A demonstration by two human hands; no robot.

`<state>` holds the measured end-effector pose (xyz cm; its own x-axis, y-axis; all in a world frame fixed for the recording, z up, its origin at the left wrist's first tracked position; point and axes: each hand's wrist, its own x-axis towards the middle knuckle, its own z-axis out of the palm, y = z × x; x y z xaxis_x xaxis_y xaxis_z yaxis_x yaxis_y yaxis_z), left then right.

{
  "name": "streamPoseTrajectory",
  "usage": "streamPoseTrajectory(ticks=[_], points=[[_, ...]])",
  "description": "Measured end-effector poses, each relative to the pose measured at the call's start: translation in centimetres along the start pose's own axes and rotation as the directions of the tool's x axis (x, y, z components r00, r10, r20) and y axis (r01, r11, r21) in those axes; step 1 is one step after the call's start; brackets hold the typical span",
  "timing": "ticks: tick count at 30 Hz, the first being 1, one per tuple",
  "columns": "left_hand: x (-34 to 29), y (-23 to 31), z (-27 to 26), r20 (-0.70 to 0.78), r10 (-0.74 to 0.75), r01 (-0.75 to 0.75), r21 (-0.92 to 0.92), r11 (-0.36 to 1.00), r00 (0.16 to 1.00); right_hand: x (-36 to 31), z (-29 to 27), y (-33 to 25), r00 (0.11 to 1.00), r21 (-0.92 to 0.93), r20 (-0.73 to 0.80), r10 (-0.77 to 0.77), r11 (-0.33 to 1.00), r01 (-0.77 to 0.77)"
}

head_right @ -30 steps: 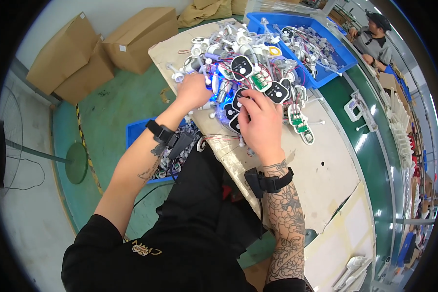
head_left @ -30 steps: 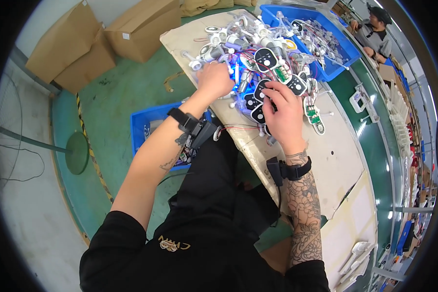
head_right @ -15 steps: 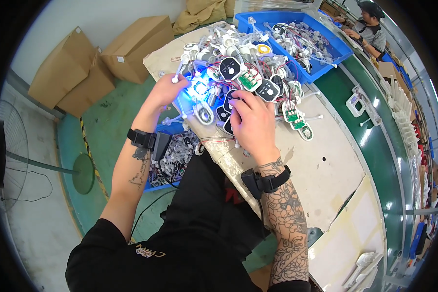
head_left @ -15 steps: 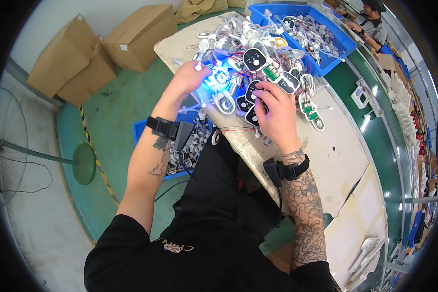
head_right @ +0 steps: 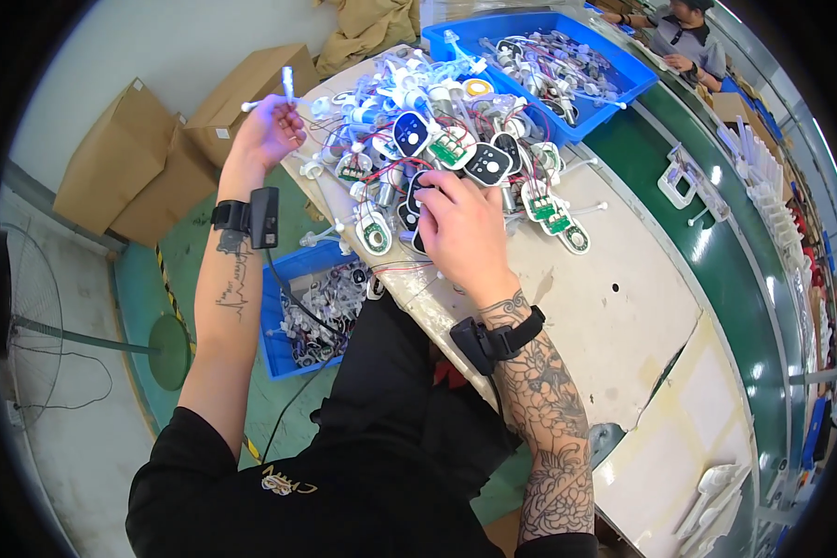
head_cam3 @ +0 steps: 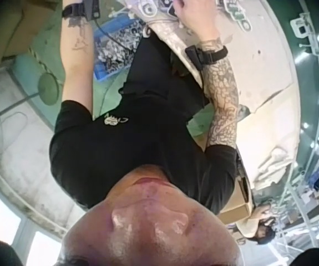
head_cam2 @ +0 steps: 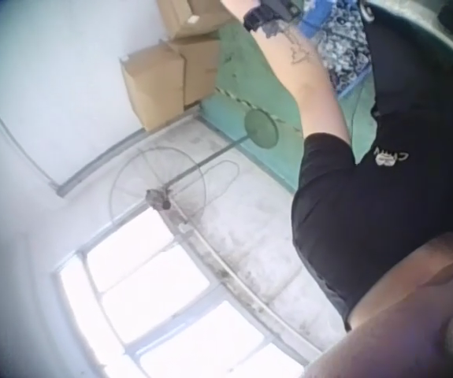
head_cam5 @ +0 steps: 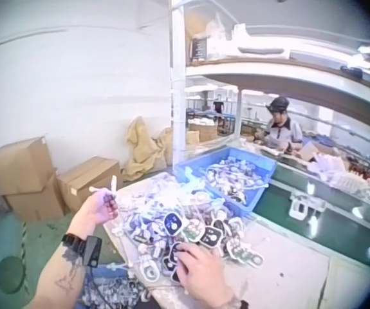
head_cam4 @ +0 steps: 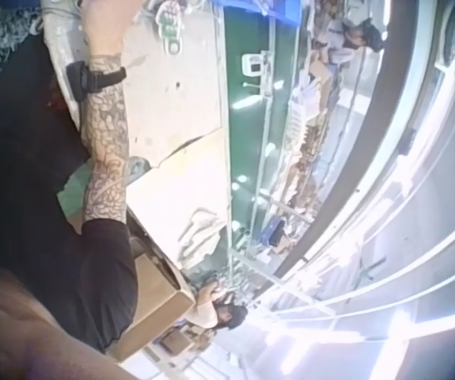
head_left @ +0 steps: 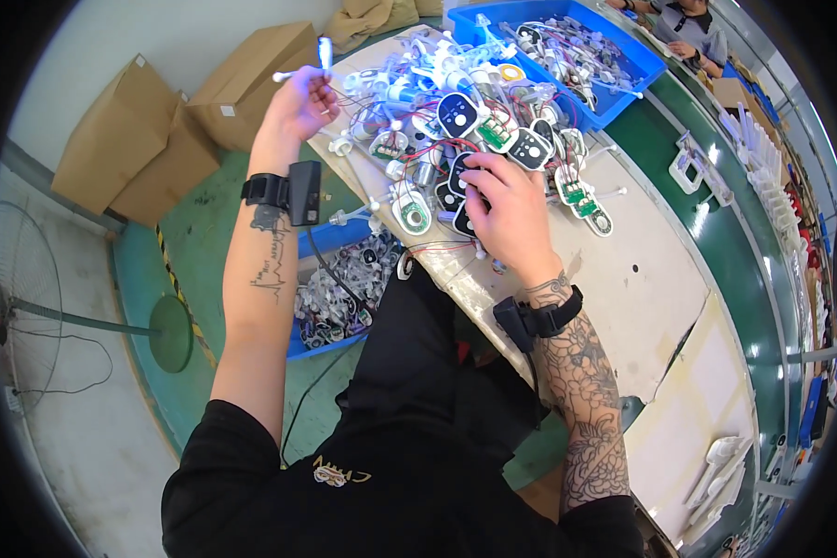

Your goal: Manually assembling components of a toy water gun, including battery, motor, and plastic housing.

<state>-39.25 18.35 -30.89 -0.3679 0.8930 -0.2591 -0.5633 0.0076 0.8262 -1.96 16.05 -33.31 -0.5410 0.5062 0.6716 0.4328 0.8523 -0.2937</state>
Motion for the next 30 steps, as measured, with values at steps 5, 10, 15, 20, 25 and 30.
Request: streamPoseTrajectory(ticks=[5,10,15,20,25,30], points=[[0.8,0.6,1.6,0.101,0.043,-0.026,-0.161,0.987,0.994,-0.3,-0.2,0.3,1.000,0.004,-0.004,0.004,1.000,-0.004],[1.5,1.7,5.8,0.135,0.084,-0.054,-0.212,0.976,0.987,-0.4,-0.1,0.2,1.000,0.004,-0.009,0.006,1.000,-0.006],[3.6,7.3,9.6,0.362,0.099,-0.061,-0.115,0.992,0.927,0.1,0.3,-0.4,1.000,0.033,-0.013,-0.015,0.999,0.016],[4.5,5.9,19.4,0.414,0.104,-0.078,-0.080,0.994,0.904,-1.3,-0.3,1.4,0.999,-0.033,0.004,0.037,0.999,-0.037],[4.7,12.2,21.4,0.421,0.215,-0.194,-0.094,0.977,0.881,0.1,-0.2,-0.4,1.000,0.007,0.020,-0.008,1.000,0.008],[5.0,13.0,26.1,0.500,0.188,-0.174,-0.076,0.982,0.845,-0.8,-0.2,0.7,0.999,0.000,0.015,0.041,0.999,-0.041]])
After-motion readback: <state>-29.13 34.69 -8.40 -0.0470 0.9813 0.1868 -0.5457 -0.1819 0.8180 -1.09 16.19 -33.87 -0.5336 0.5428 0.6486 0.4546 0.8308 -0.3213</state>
